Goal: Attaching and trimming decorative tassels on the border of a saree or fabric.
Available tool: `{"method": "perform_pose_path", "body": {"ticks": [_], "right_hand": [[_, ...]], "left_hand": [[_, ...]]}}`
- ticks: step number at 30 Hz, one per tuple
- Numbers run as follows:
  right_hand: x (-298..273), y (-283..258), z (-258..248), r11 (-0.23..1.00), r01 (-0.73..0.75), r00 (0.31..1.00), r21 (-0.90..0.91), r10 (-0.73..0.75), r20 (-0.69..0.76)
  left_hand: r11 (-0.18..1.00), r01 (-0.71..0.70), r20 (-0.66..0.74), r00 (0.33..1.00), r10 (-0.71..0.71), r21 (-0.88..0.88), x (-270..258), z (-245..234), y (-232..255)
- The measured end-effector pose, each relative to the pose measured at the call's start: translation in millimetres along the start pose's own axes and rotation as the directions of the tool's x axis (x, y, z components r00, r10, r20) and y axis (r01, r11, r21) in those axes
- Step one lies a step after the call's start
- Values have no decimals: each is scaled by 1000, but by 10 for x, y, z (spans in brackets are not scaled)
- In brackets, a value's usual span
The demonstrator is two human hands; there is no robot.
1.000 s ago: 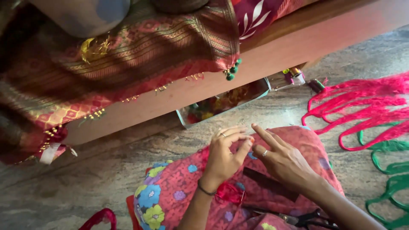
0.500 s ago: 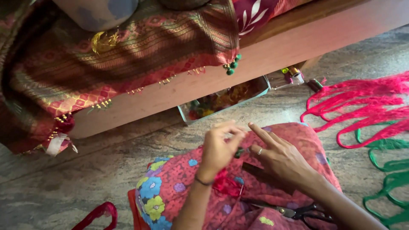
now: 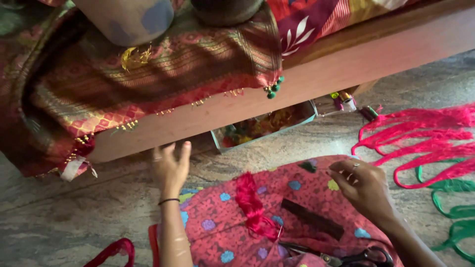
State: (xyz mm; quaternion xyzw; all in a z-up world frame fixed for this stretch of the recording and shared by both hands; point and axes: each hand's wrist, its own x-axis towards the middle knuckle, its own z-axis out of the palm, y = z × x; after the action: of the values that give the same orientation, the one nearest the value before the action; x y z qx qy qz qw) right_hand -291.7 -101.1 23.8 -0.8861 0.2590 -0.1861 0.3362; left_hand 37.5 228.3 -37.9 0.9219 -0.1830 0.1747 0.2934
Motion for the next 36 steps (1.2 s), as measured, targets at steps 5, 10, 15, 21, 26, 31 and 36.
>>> {"method": "perform_pose_path", "body": {"ticks": [5, 10, 15, 21, 26, 31, 36], "right_hand": [[55, -201, -56, 998, -69, 997, -2, 69, -25], [3, 12, 132, 991, 38, 999, 132, -33, -39], [20, -105, 133, 1000, -24, 995, 16, 23, 95], [54, 127, 305, 998, 27, 994, 62, -33, 106], [44, 158, 392, 996, 36, 995, 80, -43, 88], [14, 171, 460, 991, 46, 994, 124, -58, 90], [82, 0, 458, 1000, 12, 985, 20, -15, 172]], "left_hand": [[766, 230, 309, 950, -43, -600, 22, 666, 794], [494, 143, 178, 984, 24, -858, 178, 996, 1877], [78, 256, 260, 964, 50, -964, 251, 1184, 2218], [26, 344, 344, 939, 13, -939, 301, 1172, 2162], [-16, 349, 349, 937, 1, -937, 342, 1379, 2060], [17, 386, 383, 919, -88, -922, 250, 1540, 1915], [-57, 275, 273, 961, 47, -960, 248, 990, 2129]]}}
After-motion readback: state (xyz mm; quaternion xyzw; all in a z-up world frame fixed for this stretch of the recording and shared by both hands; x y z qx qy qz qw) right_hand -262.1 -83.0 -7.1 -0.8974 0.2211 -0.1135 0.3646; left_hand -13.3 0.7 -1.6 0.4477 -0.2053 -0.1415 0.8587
